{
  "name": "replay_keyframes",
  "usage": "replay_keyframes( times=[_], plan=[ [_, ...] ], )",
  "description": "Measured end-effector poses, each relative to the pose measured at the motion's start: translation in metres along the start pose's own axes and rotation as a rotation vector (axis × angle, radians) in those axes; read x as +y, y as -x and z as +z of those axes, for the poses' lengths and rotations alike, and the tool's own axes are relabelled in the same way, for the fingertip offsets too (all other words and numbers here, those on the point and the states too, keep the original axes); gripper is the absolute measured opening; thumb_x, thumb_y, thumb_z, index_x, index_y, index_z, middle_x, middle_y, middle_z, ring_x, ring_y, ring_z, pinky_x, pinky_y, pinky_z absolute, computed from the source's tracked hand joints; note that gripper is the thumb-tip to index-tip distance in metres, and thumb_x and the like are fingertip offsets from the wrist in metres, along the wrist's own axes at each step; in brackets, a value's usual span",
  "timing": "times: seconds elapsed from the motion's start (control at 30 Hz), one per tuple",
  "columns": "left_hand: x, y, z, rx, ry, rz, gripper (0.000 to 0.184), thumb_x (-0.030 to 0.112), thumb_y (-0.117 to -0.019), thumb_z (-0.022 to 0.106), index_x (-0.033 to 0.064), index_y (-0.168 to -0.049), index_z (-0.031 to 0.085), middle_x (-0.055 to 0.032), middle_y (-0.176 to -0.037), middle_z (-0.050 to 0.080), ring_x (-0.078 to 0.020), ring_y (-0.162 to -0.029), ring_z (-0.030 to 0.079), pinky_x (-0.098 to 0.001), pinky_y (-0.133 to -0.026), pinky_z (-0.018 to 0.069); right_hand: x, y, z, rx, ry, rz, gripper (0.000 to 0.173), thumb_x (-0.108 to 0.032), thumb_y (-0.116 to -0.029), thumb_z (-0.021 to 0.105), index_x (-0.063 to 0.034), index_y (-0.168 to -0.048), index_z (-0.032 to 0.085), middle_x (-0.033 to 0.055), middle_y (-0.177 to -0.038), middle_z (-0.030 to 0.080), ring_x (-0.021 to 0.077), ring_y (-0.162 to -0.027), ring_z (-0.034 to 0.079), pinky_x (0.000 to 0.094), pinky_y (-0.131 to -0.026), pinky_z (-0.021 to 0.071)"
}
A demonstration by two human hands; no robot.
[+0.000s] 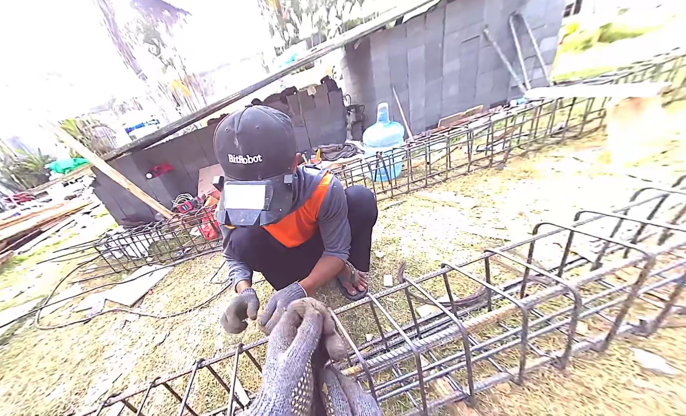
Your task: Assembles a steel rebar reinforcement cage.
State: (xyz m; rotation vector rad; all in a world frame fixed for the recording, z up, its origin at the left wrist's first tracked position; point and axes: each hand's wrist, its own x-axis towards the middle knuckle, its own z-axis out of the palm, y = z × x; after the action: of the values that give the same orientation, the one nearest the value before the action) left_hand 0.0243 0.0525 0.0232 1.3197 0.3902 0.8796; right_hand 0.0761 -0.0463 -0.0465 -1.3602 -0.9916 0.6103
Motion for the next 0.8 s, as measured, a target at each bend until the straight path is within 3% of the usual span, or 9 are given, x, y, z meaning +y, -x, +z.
replay_keyframes(
  times=[0.13, 0.2, 0.27, 0.37, 0.4, 0.47, 0.6, 0.67, 0.8],
  plan=[
    [0.003, -0.011, -0.009, 0.091, 0.25, 0.055, 0.025, 0.021, -0.107, 0.04, 0.0103, -0.095, 0.058, 0.0003, -0.067, 0.055, -0.0092, -0.055, 0.054, -0.0259, -0.054, 0.0508, -0.01, 0.013, 0.009, -0.163, -0.581, 0.243, 0.038, -0.025, -0.1127, 0.034, 0.0045, -0.133, 0.045, 0.0102, -0.105, 0.066, 0.0158, -0.089, 0.071, 0.0368, -0.079, 0.0633],
    [0.007, -0.014, -0.015, 0.115, 0.399, 0.018, 0.033, 0.022, -0.1089, 0.033, 0.0126, -0.09, 0.058, 0.0033, -0.06, 0.049, -0.0075, -0.051, 0.051, -0.024, -0.053, 0.0492, -0.014, 0.016, 0.008, -0.234, -0.827, 0.418, 0.038, -0.03, -0.1133, 0.032, -0.0018, -0.138, 0.037, 0.0143, -0.103, 0.07, 0.0239, -0.078, 0.073, 0.0421, -0.067, 0.0648],
    [0.012, -0.016, -0.018, 0.142, 0.473, -0.016, 0.038, 0.024, -0.1103, 0.029, 0.0116, -0.089, 0.058, 0.0037, -0.057, 0.045, -0.0076, -0.048, 0.047, -0.024, -0.05, 0.0463, -0.014, 0.017, 0.004, -0.266, -0.919, 0.439, 0.036, -0.033, -0.1136, 0.027, -0.0065, -0.137, 0.034, 0.0113, -0.094, 0.07, 0.0196, -0.064, 0.068, 0.0366, -0.058, 0.0605],
    [0.017, -0.017, -0.023, 0.14, 0.475, -0.027, 0.04, 0.025, -0.1092, 0.03, 0.0121, -0.084, 0.057, 0.0047, -0.054, 0.042, -0.0061, -0.045, 0.045, -0.0215, -0.046, 0.0429, -0.006, 0.016, -0.006, -0.304, -1.054, 0.345, 0.041, -0.046, -0.1103, 0.035, -0.0125, -0.133, 0.037, 0.0072, -0.093, 0.069, 0.0156, -0.065, 0.066, 0.0324, -0.057, 0.0583],
    [0.019, -0.017, -0.023, 0.136, 0.48, -0.031, 0.04, 0.025, -0.1095, 0.031, 0.0128, -0.082, 0.057, 0.0052, -0.054, 0.042, -0.0054, -0.045, 0.044, -0.0208, -0.045, 0.0416, -0.004, 0.015, -0.01, -0.362, -1.098, 0.318, 0.048, -0.058, -0.1044, 0.042, -0.0168, -0.128, 0.042, 0.0061, -0.098, 0.071, 0.0146, -0.068, 0.067, 0.031, -0.06, 0.0586],
    [0.021, -0.018, -0.023, 0.126, 0.499, -0.025, 0.039, 0.028, -0.1097, 0.032, 0.0133, -0.085, 0.059, 0.0057, -0.054, 0.041, -0.0048, -0.044, 0.043, -0.0201, -0.045, 0.0404, 0.0, 0.014, -0.019, -0.542, -1.155, 0.304, 0.049, -0.066, -0.098, 0.048, -0.0198, -0.111, 0.06, 0.0055, -0.107, 0.072, 0.0133, -0.077, 0.069, 0.0287, -0.067, 0.0581],
    [0.028, -0.019, -0.029, 0.05, 0.579, -0.007, 0.042, 0.034, -0.1114, 0.028, 0.0131, -0.092, 0.059, 0.0064, -0.055, 0.042, -0.0041, -0.044, 0.044, -0.0184, -0.045, 0.0416, 0.001, 0.012, -0.023, -0.796, -1.194, 0.336, 0.057, -0.063, -0.1042, 0.036, -0.0166, -0.101, 0.069, 0.0082, -0.113, 0.071, 0.0186, -0.091, 0.07, 0.0331, -0.074, 0.0596],
    [0.031, -0.02, -0.03, -0.006, 0.621, 0.005, 0.045, 0.036, -0.1118, 0.024, 0.014, -0.092, 0.057, 0.0072, -0.055, 0.04, -0.0046, -0.045, 0.043, -0.0194, -0.049, 0.0429, -0.001, 0.012, -0.02, -0.699, -1.168, 0.373, 0.06, -0.063, -0.1048, 0.031, -0.0191, -0.091, 0.07, 0.0048, -0.101, 0.073, 0.0164, -0.085, 0.072, 0.0308, -0.069, 0.0598],
    [0.034, -0.025, -0.03, 0.019, 0.703, -0.001, 0.04, 0.034, -0.1119, 0.028, 0.0121, -0.098, 0.058, 0.0055, -0.059, 0.044, -0.0058, -0.046, 0.045, -0.0203, -0.05, 0.0463, 0.017, 0.004, -0.022, -0.612, -1.104, 0.319, 0.051, -0.05, -0.1085, 0.039, -0.0136, -0.088, 0.068, 0.0067, -0.091, 0.072, 0.0183, -0.082, 0.071, 0.0333, -0.071, 0.0612]
  ],
)
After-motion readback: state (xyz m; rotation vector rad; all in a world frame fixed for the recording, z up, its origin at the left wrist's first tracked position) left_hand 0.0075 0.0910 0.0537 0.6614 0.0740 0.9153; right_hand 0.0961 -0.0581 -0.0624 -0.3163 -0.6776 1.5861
